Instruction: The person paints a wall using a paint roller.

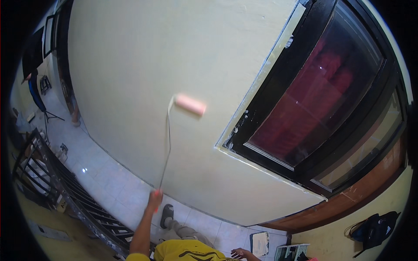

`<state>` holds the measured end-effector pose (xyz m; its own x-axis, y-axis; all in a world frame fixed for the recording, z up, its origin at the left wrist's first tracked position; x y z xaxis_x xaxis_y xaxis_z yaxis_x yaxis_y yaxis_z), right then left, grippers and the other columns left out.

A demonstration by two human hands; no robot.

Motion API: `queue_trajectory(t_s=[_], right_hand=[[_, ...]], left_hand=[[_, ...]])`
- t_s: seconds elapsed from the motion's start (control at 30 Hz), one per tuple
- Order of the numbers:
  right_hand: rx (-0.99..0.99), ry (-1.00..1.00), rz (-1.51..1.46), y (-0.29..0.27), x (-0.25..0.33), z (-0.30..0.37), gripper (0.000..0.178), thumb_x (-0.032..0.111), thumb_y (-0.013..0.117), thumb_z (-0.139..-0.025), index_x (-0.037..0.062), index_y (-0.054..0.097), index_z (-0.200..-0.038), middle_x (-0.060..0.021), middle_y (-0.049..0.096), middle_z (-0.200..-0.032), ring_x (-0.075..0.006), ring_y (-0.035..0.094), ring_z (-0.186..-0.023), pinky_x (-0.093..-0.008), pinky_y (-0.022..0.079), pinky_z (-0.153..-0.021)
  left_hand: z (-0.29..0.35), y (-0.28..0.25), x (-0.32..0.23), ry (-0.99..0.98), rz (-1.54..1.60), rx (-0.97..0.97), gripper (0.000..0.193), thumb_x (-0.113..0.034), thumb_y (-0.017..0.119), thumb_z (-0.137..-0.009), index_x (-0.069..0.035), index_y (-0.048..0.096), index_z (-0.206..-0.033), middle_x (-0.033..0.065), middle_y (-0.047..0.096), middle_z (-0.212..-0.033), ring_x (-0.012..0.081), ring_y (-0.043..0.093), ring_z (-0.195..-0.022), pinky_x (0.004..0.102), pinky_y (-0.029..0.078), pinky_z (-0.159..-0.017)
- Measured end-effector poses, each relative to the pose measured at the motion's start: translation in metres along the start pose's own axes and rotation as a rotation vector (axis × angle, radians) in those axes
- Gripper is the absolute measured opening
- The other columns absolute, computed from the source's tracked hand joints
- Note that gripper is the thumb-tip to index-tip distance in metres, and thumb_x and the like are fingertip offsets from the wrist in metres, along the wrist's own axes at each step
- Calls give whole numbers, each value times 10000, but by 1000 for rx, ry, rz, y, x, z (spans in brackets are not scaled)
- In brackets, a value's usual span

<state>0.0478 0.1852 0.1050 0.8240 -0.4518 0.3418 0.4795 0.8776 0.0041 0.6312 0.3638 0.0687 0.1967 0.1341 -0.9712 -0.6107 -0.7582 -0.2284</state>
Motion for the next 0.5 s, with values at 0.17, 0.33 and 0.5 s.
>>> queue_trajectory(t_s=[0.17, 0.33, 0.5], right_hand=[[-171, 124, -7, -62, 11, -59, 326, 338, 533, -867, 98, 559, -1086, -85, 633, -972, -206, 633, -814, -349, 526, -671], [-325, -208, 110, -19, 112, -35, 328, 304, 491, -883, 72, 557, -1106, -95, 630, -965, -203, 635, -828, -332, 514, -698], [-214, -242, 87, 22, 106, -37, 337, 307, 495, -874, 76, 558, -1111, -97, 629, -968, -208, 636, -838, -351, 517, -707]], left_hand=[[-165, -45, -323, 350, 174, -131, 465, -365, 461, -934, -78, 448, -567, -10, 401, -466, 96, 392, -428, 294, 320, -411], [-181, -63, -414, 272, 254, -54, 504, -415, 472, -919, -65, 435, -558, -5, 392, -450, 110, 382, -393, 300, 331, -400], [-150, -7, -231, 261, 126, -118, 488, -357, 465, -924, -9, 437, -584, 114, 393, -480, 193, 411, -448, 381, 336, -456]])
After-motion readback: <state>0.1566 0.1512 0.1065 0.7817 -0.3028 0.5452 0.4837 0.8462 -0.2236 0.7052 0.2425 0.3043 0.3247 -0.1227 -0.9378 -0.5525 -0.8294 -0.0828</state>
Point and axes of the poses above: each hand's wrist, its own z-axis away from the middle knuckle, its own y-axis out of the palm, x = y × z, the point moved 1 cm from there along -z, towards the middle knuckle
